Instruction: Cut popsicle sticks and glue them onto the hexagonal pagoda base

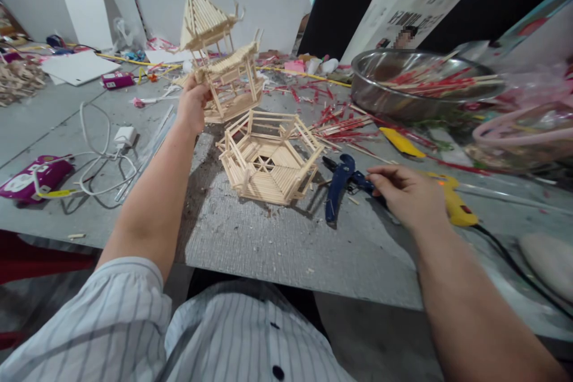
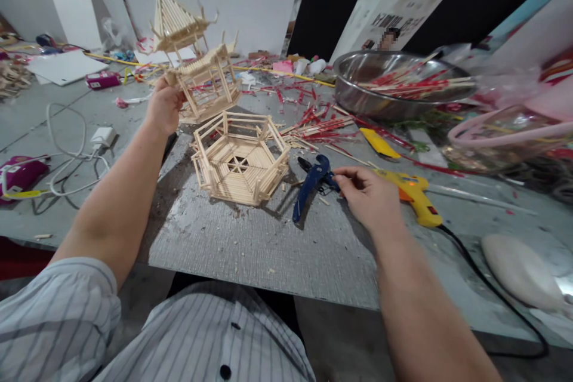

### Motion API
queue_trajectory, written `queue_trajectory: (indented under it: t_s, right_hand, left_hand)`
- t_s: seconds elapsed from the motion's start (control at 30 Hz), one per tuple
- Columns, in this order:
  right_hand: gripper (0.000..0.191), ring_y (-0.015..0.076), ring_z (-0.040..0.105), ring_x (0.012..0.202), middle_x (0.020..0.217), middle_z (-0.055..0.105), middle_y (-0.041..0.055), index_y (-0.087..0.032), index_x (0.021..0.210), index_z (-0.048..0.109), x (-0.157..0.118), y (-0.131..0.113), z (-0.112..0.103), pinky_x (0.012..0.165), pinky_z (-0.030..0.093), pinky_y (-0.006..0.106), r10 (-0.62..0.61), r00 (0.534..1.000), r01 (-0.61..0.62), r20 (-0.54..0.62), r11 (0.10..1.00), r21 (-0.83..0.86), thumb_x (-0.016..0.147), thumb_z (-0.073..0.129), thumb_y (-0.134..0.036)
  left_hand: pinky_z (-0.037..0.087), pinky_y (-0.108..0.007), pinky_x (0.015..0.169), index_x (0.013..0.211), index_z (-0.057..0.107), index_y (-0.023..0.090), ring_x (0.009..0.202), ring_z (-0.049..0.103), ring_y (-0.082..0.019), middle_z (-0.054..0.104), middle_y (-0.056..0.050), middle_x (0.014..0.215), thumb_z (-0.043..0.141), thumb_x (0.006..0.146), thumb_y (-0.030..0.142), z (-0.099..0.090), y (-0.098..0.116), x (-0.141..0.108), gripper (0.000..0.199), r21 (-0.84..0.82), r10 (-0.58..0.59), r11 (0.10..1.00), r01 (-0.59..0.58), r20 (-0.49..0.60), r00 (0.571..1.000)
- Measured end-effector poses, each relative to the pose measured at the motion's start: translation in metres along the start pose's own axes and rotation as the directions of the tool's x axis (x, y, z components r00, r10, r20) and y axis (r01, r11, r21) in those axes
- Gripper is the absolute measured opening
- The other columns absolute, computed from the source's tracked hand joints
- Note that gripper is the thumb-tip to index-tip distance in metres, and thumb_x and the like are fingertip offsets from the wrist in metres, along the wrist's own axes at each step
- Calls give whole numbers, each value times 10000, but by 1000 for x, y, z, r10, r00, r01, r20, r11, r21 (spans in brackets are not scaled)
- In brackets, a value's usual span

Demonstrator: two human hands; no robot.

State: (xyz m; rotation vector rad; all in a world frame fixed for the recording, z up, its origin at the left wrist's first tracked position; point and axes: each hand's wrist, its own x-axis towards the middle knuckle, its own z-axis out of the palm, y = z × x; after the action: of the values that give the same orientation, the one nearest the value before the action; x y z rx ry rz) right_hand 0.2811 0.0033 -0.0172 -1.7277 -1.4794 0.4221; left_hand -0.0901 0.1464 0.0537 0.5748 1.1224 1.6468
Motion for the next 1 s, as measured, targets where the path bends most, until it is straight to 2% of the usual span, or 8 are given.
queue_trajectory:
  t_s: [0.03,0.1,0.2,0.3,0.43,0.63,0.83,1.0]
  right_hand:
    - [348,167,553,518,599,610,19,-195,831,672,0,0,0,554,412,311,2,1000,-2,-1,1000,-1,629,552,-451]
    - [343,167,550,513,592,608,16,-199,828,670,0,0,0,549,407,308,-5,1000,5,-2,1000,-4,627,554,-453]
    - [334,166,543,506,580,602,10,-208,810,661,1,1,1,544,401,303,-2,1000,2,-6,1000,-8,615,554,-458]
    - [364,170,549,514,585,601,10,-207,814,659,3,3,2,556,408,308,18,1000,-18,0,1000,-5,596,550,-477]
    - [373,174,552,516,592,602,12,-208,810,653,3,3,2,553,407,310,9,1000,-9,-2,1000,-11,592,540,-488]
    - [344,171,542,502,579,593,5,-218,794,637,3,4,2,543,401,307,-9,1000,9,-12,1000,-8,598,541,-484]
    - [399,158,535,497,681,634,25,-209,804,638,6,6,3,549,411,320,12,1000,-12,-8,999,42,565,545,-515]
    - [389,153,527,489,672,632,23,-215,783,628,6,4,2,525,407,310,35,999,-34,-2,997,66,537,554,-507]
  left_hand:
    - [433,-206,684,1031,576,231,778,596,-105,616,47,671,486,895,85,0,0,2,219,2,82,997,-82,80,993]
    - [444,-217,628,1028,582,272,753,611,-119,644,52,713,495,830,44,0,0,4,314,-9,228,973,-232,233,945]
    - [472,-242,614,875,604,331,782,634,-147,674,67,742,519,748,35,0,3,5,333,-17,274,959,-283,306,912]
    - [479,-248,699,833,614,334,899,624,-154,687,91,742,503,716,12,1,5,6,360,-46,316,946,-320,337,887]
    - [468,-272,806,882,625,346,1080,566,-180,698,110,738,514,729,14,1,2,6,382,-59,332,941,-333,344,878]
    - [457,-292,874,843,621,310,1038,577,-182,696,109,758,494,725,-24,0,-3,8,376,-90,392,919,-383,300,870]
    - [480,-300,892,779,634,291,1163,567,-216,697,51,809,616,751,85,0,-6,11,209,-119,340,940,-320,252,906]
    - [451,-313,895,822,641,280,1083,572,-219,680,59,784,643,658,78,-3,-10,15,260,-85,416,909,-409,267,869]
